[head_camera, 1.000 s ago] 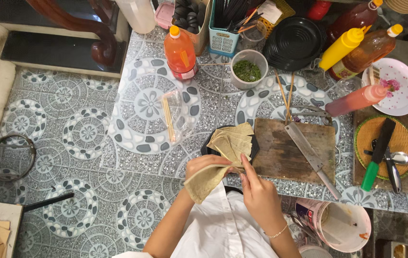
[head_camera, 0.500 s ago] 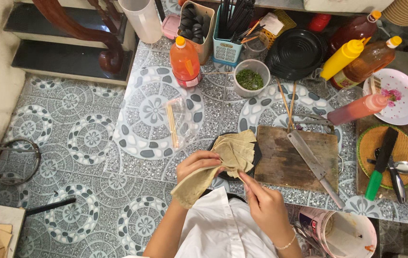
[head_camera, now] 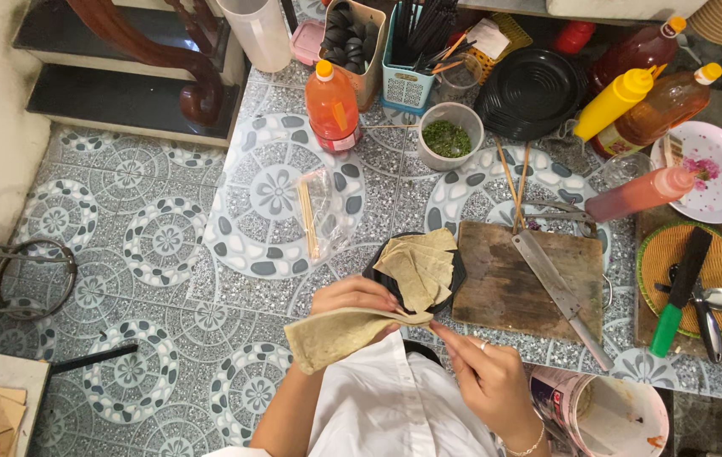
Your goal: The person takes instant noodle blocks from a cardboard box, unwraps one, and places it into a bowl, then adds toppings from containers using chopsticks. They then slice a block of tofu into pieces on a cutting board with a knife and handle the cut tofu pieces.
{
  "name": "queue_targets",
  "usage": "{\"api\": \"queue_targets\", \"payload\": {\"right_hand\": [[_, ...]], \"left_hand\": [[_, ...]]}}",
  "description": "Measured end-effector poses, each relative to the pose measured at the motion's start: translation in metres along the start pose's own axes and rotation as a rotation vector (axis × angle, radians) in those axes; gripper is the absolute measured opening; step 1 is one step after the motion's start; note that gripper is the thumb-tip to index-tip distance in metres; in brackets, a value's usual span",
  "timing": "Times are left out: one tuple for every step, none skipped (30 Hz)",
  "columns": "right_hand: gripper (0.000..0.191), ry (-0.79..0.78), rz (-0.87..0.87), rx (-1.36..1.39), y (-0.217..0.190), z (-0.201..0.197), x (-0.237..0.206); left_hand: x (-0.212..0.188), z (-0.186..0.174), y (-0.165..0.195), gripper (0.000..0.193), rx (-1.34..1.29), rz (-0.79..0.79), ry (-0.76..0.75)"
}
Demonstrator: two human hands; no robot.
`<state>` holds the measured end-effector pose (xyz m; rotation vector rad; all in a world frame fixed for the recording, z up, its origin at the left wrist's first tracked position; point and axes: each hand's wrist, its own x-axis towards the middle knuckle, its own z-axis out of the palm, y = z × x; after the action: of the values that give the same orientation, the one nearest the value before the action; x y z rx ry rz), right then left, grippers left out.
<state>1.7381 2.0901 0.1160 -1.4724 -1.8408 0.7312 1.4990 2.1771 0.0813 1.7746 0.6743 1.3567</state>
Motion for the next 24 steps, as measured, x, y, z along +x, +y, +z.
{"api": "queue_targets", "payload": {"right_hand": [[0.042, 0.005, -0.030, 0.025, 0.001, -0.001, -0.001], [0.042, -0.009, -0.024, 0.029, 0.002, -0.002, -0.002], [0.042, -0.023, -0.018, 0.032, 0.003, -0.004, -0.002], [0.042, -0.038, -0.012, 0.035, 0.004, -0.005, -0.002], [0.041, -0.047, -0.009, 0.048, 0.005, -0.006, -0.002], [0.041, -0.057, -0.008, 0.061, 0.007, -0.006, -0.002], [0.041, -0.067, -0.006, 0.074, 0.008, -0.007, -0.001], [0.041, -0.071, -0.018, 0.091, 0.009, -0.007, -0.001], [0.041, -0.076, -0.031, 0.108, 0.010, -0.008, -0.001], [0.041, -0.081, -0.044, 0.125, 0.011, -0.009, -0.001], [0.040, -0.090, -0.029, 0.123, 0.012, -0.010, 0.000], [0.040, -0.099, -0.013, 0.121, 0.012, -0.010, 0.000], [0.039, -0.108, 0.002, 0.119, 0.013, -0.011, 0.001], [0.040, -0.114, 0.026, 0.112, 0.013, -0.012, 0.001], [0.040, -0.121, 0.049, 0.104, 0.013, -0.012, 0.001], [0.041, -0.127, 0.072, 0.097, 0.013, -0.013, 0.002], [0.041, -0.130, 0.088, 0.091, 0.013, -0.013, 0.002], [0.042, -0.131, 0.104, 0.086, 0.013, -0.014, 0.002], [0.042, -0.133, 0.120, 0.080, 0.013, -0.014, 0.002], [0.042, -0.127, 0.103, 0.090, 0.013, -0.014, 0.003], [0.042, -0.122, 0.085, 0.100, 0.014, -0.014, 0.003], [0.043, -0.116, 0.066, 0.110, 0.015, -0.014, 0.003], [0.043, -0.128, 0.084, 0.119, 0.017, -0.014, 0.003], [0.043, -0.140, 0.102, 0.128, 0.018, -0.014, 0.003]], "left_hand": [[0.001, -0.001, 0.000, 0.022, -0.012, 0.001, -0.009], [0.002, -0.002, -0.001, 0.019, -0.025, 0.002, -0.018], [0.003, -0.002, 0.000, 0.017, -0.037, 0.005, -0.028], [0.004, -0.003, 0.000, 0.016, -0.034, -0.024, -0.037], [0.004, -0.004, 0.001, 0.015, -0.031, -0.054, -0.047], [0.004, -0.004, 0.001, 0.014, -0.028, -0.083, -0.055], [0.004, -0.006, 0.001, 0.014, -0.019, -0.138, -0.085], [0.004, -0.010, 0.001, 0.015, -0.010, -0.194, -0.117], [0.003, -0.011, 0.000, 0.015, -0.002, -0.251, -0.148], [0.001, -0.011, -0.001, 0.015, -0.060, -0.348, -0.129], [-0.001, -0.010, -0.002, 0.014, -0.119, -0.445, -0.111], [-0.005, -0.009, -0.003, 0.014, -0.178, -0.543, -0.091], [-0.007, -0.006, -0.005, 0.016, -0.272, -0.605, -0.060], [-0.009, -0.001, -0.009, 0.017, -0.367, -0.668, -0.027], [-0.011, 0.002, -0.013, 0.018, -0.463, -0.729, 0.007], [-0.012, 0.003, -0.016, 0.018, -0.458, -0.727, 0.016], [-0.013, 0.004, -0.020, 0.019, -0.452, -0.726, 0.025], [-0.015, 0.005, -0.022, 0.019, -0.446, -0.723, 0.032], [-0.015, 0.005, -0.025, 0.019, -0.442, -0.738, 0.034], [-0.015, 0.005, -0.026, 0.020, -0.437, -0.753, 0.037], [-0.015, 0.006, -0.027, 0.020, -0.432, -0.769, 0.040], [-0.015, 0.006, -0.028, 0.020, -0.432, -0.778, 0.045], [-0.015, 0.006, -0.028, 0.020, -0.432, -0.787, 0.049], [-0.015, 0.006, -0.029, 0.020, -0.433, -0.797, 0.054]]}}
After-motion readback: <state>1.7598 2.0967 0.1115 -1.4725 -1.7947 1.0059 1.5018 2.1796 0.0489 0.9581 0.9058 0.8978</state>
